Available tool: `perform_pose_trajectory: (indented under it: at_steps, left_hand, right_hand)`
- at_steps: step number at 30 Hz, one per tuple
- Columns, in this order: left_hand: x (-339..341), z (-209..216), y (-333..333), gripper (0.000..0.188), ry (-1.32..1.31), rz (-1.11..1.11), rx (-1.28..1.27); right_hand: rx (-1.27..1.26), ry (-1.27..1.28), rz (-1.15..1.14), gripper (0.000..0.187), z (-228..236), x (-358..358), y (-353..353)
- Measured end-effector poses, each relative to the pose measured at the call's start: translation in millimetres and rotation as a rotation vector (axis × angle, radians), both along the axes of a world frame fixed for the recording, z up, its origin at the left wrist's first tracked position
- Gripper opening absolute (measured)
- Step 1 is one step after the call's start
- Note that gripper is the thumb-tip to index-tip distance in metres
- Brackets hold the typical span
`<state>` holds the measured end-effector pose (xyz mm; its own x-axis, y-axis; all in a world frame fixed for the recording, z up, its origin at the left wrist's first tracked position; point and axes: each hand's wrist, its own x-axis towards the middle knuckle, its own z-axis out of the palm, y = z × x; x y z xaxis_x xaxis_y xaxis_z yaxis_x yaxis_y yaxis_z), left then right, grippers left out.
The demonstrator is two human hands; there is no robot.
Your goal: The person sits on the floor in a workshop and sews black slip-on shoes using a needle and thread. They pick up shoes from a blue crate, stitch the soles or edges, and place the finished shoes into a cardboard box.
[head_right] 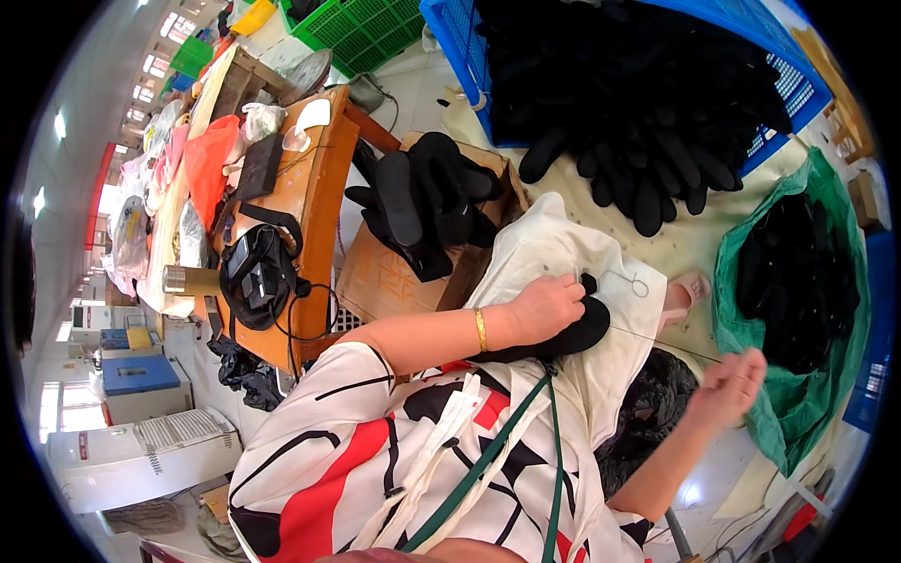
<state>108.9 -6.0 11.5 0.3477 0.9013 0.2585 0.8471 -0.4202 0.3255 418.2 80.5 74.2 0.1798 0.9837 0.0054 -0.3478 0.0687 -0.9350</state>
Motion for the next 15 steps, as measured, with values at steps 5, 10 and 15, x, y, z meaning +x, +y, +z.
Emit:
perform_pose_trajectory:
  at_steps: [5, 10, 15]
  left_hand:
    - [3, -6, 2, 0.008, -0.078, 0.061, -0.124]
    - [3, -7, 6, 0.014, -0.197, 0.150, -0.301]
    - [-3, -16, 6, 0.016, -0.230, 0.204, -0.388]
  right_hand:
    - [0.200, -0.877, 0.016, 0.019, 6, 11, 9]
    - [-0.086, -1.152, 0.570, 0.022, -2, -57, -43]
    - [0.005, -1.443, 1.185, 0.057, -31, -124, -86]
